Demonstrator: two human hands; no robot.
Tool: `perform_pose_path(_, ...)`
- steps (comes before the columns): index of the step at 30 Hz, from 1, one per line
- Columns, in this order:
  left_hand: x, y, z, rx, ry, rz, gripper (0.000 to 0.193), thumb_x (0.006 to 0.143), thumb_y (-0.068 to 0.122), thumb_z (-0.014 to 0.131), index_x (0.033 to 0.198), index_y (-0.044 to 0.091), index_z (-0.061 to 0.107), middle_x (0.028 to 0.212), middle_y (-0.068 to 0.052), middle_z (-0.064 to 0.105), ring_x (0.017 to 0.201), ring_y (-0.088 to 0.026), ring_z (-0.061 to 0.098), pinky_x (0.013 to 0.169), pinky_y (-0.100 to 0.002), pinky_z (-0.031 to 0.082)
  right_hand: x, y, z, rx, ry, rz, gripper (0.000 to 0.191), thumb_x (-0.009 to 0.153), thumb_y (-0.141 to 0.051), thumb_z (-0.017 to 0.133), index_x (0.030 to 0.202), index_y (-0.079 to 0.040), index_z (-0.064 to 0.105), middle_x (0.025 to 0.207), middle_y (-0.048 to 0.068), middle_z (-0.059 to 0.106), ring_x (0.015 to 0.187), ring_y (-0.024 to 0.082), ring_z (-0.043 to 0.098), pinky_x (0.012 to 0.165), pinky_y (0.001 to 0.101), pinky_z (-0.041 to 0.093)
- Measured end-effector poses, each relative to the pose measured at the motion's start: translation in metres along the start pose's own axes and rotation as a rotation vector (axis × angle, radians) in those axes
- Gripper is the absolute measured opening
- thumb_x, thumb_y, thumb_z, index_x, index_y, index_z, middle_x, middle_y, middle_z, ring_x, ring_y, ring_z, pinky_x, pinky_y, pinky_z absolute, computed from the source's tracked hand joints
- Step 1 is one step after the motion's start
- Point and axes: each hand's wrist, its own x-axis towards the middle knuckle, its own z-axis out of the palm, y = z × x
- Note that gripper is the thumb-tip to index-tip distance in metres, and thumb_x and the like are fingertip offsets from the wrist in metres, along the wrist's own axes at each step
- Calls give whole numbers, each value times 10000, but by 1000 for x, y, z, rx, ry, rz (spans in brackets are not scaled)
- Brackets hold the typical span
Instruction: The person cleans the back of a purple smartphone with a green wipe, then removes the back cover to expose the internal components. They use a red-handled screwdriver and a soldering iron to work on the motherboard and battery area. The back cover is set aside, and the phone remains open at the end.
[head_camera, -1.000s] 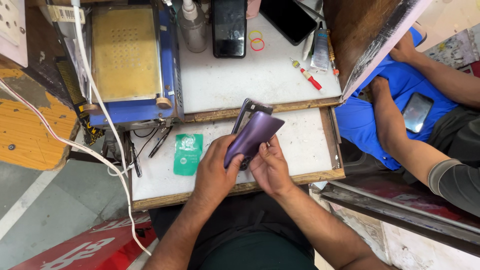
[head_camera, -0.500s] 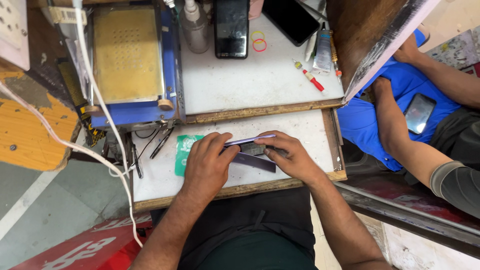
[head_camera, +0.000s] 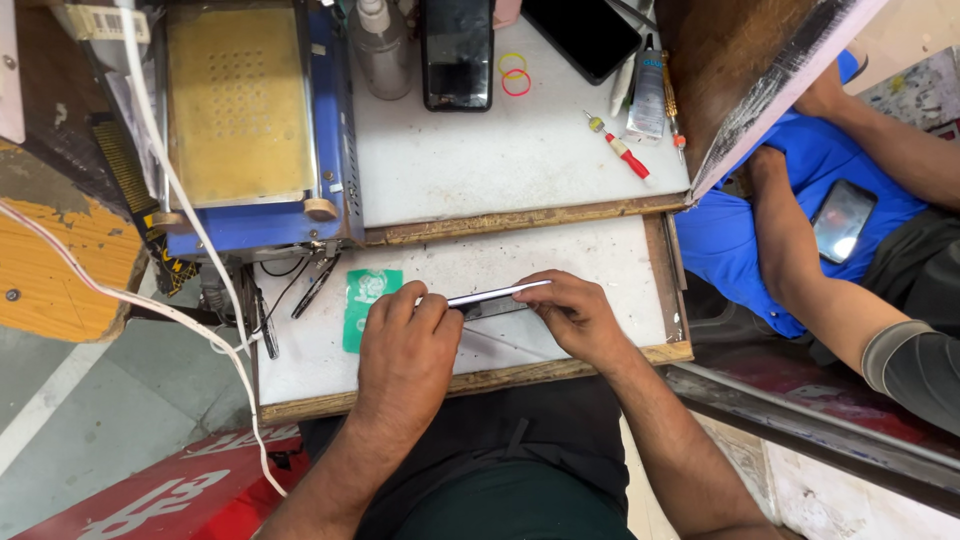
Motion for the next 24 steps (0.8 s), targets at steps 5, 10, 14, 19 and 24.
perform_pose_path(5, -6, 5, -6, -4, 39, 4, 141, 800, 63, 732, 938, 40, 752, 1032, -89, 682, 1163, -324, 606, 942, -485, 519, 0, 2, 0, -15, 0, 24, 339, 916, 141, 627, 1113, -100, 760, 1115, 100, 752, 975, 178, 741, 826, 265, 641)
perform_pose_path(10, -12, 4, -6, -54, 16, 9, 123, 808, 72, 744, 931, 60, 751, 974, -84, 680, 1141, -322, 610, 972, -507, 519, 0, 5, -1, -27, -17, 34, 319, 924, 131, 637, 1105, -102, 759, 1115, 97, 753, 1006, 173, 742, 852, 263, 647)
perform_pose_path(14, -15, 4, -7, -39, -18, 44, 133, 801, 73, 742, 932, 53, 739, 929, -102, 662, 1102, -309, 630, 998, -496, 528, 0, 5, -1, 17, -17, 42, 322, 926, 136, 629, 1100, -101, 760, 1115, 94, 748, 999, 171, 737, 849, 265, 643)
perform_pose_path(19, -21, 3, -5, -45, -41, 76, 114, 809, 74, 746, 921, 58, 734, 903, -93, 650, 1035, -275, 654, 988, -476, 540, 0, 6, 0, -25, -16, 66, 302, 932, 109, 642, 1118, -98, 762, 1062, 83, 757, 952, 162, 734, 812, 265, 638)
perform_pose_path(24, -31, -4, 6, -108, 107, 43, 183, 849, 53, 754, 1032, 42, 755, 978, -87, 680, 1002, -261, 663, 922, -438, 547, 1, 3, -1, -12, -2, 163, 366, 943, 17, 677, 1286, -108, 652, 1051, 73, 753, 923, 123, 724, 799, 265, 619)
